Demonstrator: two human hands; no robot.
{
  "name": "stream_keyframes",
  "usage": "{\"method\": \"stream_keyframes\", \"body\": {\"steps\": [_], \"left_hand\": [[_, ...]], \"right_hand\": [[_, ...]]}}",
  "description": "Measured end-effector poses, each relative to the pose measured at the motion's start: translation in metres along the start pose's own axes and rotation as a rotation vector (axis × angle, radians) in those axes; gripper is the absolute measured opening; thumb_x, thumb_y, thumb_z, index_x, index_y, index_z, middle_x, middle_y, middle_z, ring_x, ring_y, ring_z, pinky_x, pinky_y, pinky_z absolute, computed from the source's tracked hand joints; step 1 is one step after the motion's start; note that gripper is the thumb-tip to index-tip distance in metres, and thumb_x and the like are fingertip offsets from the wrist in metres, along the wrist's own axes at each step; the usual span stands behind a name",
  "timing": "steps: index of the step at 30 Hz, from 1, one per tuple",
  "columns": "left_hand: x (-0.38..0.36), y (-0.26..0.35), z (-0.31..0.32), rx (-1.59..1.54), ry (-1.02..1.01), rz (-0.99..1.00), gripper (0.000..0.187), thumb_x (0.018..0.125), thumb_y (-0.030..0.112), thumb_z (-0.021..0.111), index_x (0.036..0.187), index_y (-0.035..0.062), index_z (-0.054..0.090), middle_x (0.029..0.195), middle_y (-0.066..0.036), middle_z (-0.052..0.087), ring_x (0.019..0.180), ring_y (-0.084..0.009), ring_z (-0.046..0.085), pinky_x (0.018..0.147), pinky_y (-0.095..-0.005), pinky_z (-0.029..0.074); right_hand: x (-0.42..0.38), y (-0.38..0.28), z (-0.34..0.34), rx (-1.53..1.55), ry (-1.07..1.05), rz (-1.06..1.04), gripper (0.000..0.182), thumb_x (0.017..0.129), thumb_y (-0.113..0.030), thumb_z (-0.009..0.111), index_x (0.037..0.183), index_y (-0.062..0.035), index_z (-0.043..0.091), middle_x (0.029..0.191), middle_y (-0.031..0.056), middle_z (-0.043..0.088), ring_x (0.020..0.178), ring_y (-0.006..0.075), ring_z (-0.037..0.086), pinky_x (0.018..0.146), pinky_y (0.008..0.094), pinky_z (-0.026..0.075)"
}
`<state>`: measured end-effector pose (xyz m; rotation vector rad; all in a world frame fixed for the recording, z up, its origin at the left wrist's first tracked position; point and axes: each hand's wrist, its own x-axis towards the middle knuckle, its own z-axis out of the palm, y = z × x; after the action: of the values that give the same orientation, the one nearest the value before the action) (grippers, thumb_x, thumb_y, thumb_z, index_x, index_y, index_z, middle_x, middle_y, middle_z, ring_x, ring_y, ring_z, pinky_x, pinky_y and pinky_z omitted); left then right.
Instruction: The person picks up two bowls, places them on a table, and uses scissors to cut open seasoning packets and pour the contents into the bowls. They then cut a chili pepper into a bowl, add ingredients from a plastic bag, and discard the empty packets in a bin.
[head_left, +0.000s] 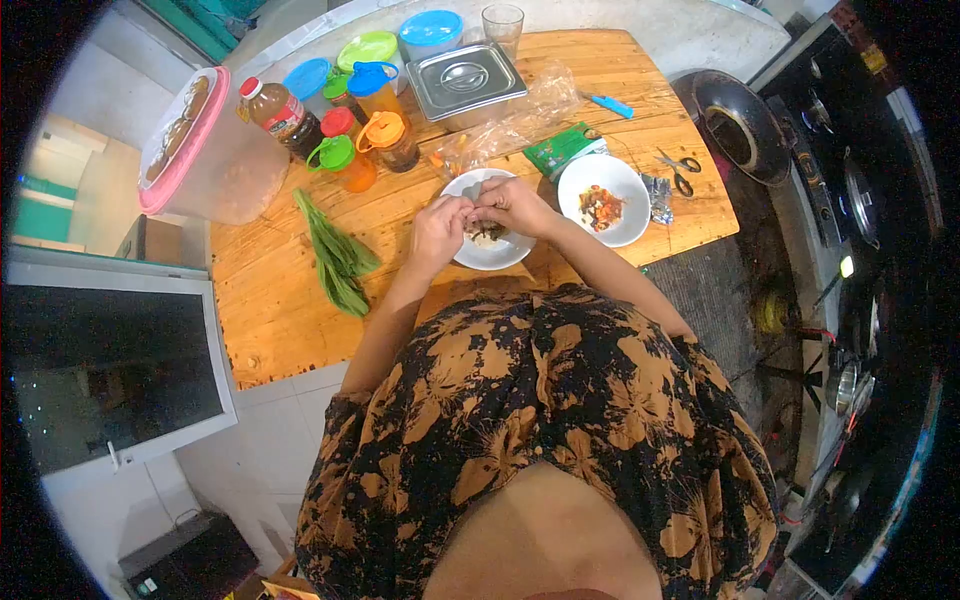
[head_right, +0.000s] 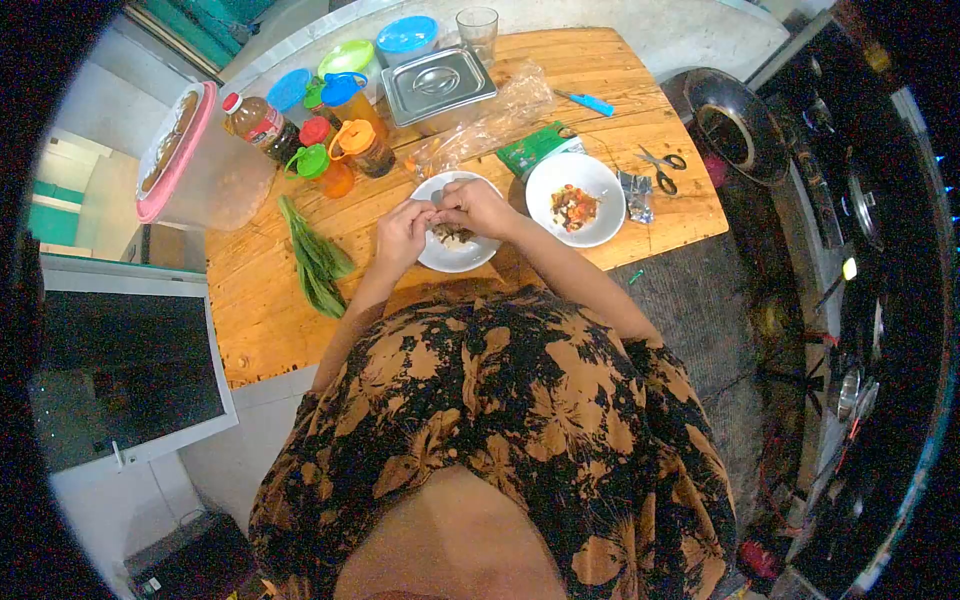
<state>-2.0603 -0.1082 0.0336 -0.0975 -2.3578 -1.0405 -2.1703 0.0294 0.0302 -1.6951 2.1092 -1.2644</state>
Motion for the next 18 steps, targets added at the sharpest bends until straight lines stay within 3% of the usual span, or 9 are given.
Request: {"method": "stream_keyframes", "body": {"steps": [7, 13, 18], "left_hand": [[-0.001, -0.001, 0.005, 0.0, -0.013, -0.099, 0.005, 0.076, 0.003, 0.055, 0.079, 0.0009, 0.059, 0.074, -0.013, 0.058, 0.066, -0.0271, 0.058, 0.059, -0.0321, 0.046], [-0.005, -0.005, 0.012, 0.051, 0.002, -0.012, 0.005, 0.075, 0.0, 0.055, 0.079, 0.0009, 0.058, 0.074, -0.013, 0.058, 0.065, -0.0257, 0.058, 0.058, -0.0324, 0.046], [-0.008, -0.01, 0.02, -0.004, 0.043, -0.092, 0.005, 0.075, 0.001, 0.057, 0.08, 0.0005, 0.059, 0.071, -0.012, 0.059, 0.06, -0.0214, 0.058, 0.056, -0.0288, 0.045]], "right_hand": [[0.0, -0.011, -0.001, 0.005, 0.046, 0.028, 0.01, 0.067, -0.013, 0.066, 0.072, -0.0053, 0.063, 0.067, 0.0105, 0.054, 0.063, 0.0286, 0.054, 0.058, 0.035, 0.043], [-0.004, -0.003, 0.006, -0.156, 0.022, -0.011, 0.014, 0.065, -0.015, 0.067, 0.073, -0.0049, 0.063, 0.069, 0.0108, 0.056, 0.065, 0.0303, 0.055, 0.06, 0.0371, 0.044], [-0.005, -0.004, 0.006, -0.302, -0.068, 0.028, 0.013, 0.066, -0.014, 0.064, 0.073, -0.0038, 0.06, 0.07, 0.0143, 0.058, 0.07, 0.0329, 0.056, 0.064, 0.0407, 0.044]]}}
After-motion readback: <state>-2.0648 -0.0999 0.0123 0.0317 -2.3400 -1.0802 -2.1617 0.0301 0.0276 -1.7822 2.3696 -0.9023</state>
